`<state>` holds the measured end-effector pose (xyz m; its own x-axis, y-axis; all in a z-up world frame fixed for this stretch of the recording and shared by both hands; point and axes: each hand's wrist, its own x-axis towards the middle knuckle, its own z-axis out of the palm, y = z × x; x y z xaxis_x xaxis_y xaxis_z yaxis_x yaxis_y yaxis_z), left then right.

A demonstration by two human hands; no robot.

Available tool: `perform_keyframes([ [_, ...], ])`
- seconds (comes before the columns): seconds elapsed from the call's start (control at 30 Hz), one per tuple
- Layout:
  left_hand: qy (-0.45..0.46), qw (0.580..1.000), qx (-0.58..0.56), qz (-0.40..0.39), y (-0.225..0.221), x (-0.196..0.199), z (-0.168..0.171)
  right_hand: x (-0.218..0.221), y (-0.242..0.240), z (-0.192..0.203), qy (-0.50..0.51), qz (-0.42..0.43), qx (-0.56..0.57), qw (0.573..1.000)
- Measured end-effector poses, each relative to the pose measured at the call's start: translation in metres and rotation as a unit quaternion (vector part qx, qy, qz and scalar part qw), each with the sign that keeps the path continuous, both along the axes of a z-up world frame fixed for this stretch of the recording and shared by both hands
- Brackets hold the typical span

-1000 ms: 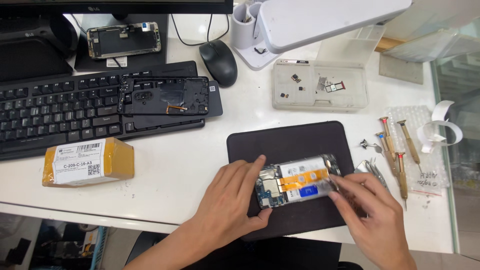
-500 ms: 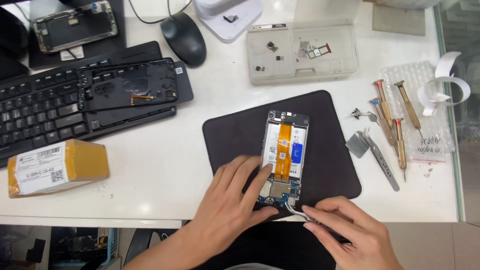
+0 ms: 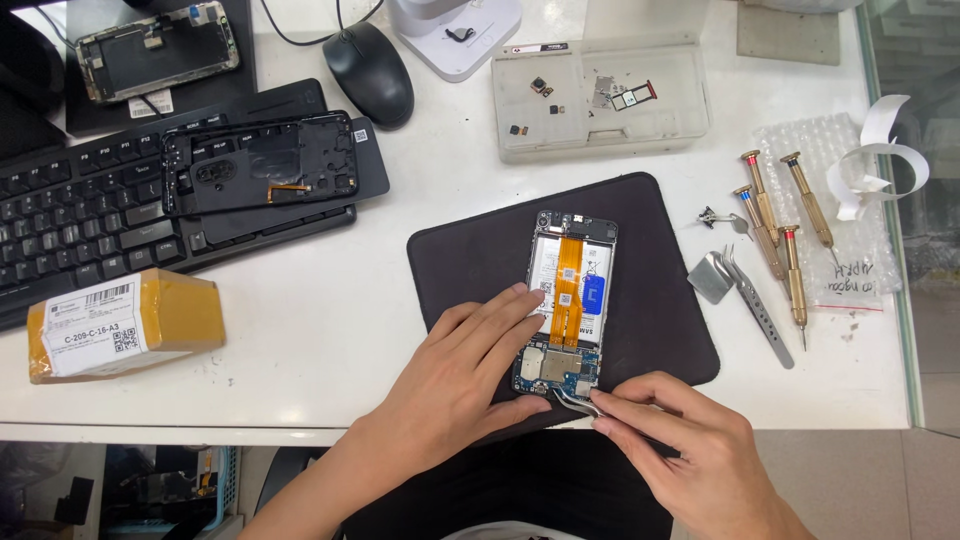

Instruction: The person disassembles a smartphone, removes the back cover, and uses tweezers to detach internal components such as the battery and ribbon cables. The person then places the removed parts into a container and continues to manipulate the motherboard and internal connectors.

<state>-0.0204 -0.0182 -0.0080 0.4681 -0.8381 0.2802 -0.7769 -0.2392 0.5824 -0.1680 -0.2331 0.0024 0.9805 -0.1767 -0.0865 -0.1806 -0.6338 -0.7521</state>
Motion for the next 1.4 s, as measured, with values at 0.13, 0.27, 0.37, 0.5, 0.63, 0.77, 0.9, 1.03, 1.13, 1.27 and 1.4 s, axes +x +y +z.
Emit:
perform_keyframes([
  [0.13, -0.003, 1.000, 0.003, -0.001, 0.001, 0.000, -0.001, -0.001, 0.005, -0.002, -0.053, 0.011, -0.028, 0.998],
  [0.27, -0.007, 1.000, 0.002, 0.002, 0.000, 0.000, -0.002, -0.006, 0.013, -0.006, -0.093, 0.012, -0.077, 0.993],
  [0.37, -0.008, 1.000, -0.002, 0.002, 0.000, 0.000, -0.003, -0.011, 0.020, -0.008, -0.148, 0.049, -0.149, 0.976],
  [0.5, -0.011, 1.000, -0.010, 0.002, 0.001, 0.000, -0.002, -0.014, 0.027, -0.009, -0.161, 0.063, -0.189, 0.967],
  [0.63, -0.016, 1.000, -0.006, 0.000, 0.000, -0.002, -0.003, -0.014, 0.024, -0.009, -0.202, 0.087, -0.212, 0.952],
  [0.77, -0.024, 1.000, -0.008, -0.001, 0.001, -0.001, -0.004, -0.012, 0.020, -0.009, -0.157, 0.066, -0.161, 0.972],
  [0.9, -0.029, 1.000, -0.011, -0.003, 0.000, -0.001, -0.004, -0.006, 0.013, -0.012, -0.116, 0.021, -0.076, 0.990],
  [1.03, -0.031, 0.999, -0.007, 0.002, -0.001, 0.000, -0.004, -0.004, 0.004, -0.012, -0.036, 0.012, -0.004, 0.999],
  [1.13, -0.030, 1.000, -0.008, 0.001, -0.001, 0.002, -0.003, -0.007, 0.010, -0.014, -0.095, 0.052, -0.085, 0.990],
  [1.27, -0.024, 1.000, -0.008, -0.008, 0.000, 0.004, -0.002, -0.011, 0.017, -0.013, -0.153, 0.093, -0.136, 0.974],
  [1.4, -0.013, 1.000, -0.007, -0.018, 0.002, 0.006, 0.001, -0.010, -0.005, -0.004, 0.010, 0.034, 0.014, 0.999],
])
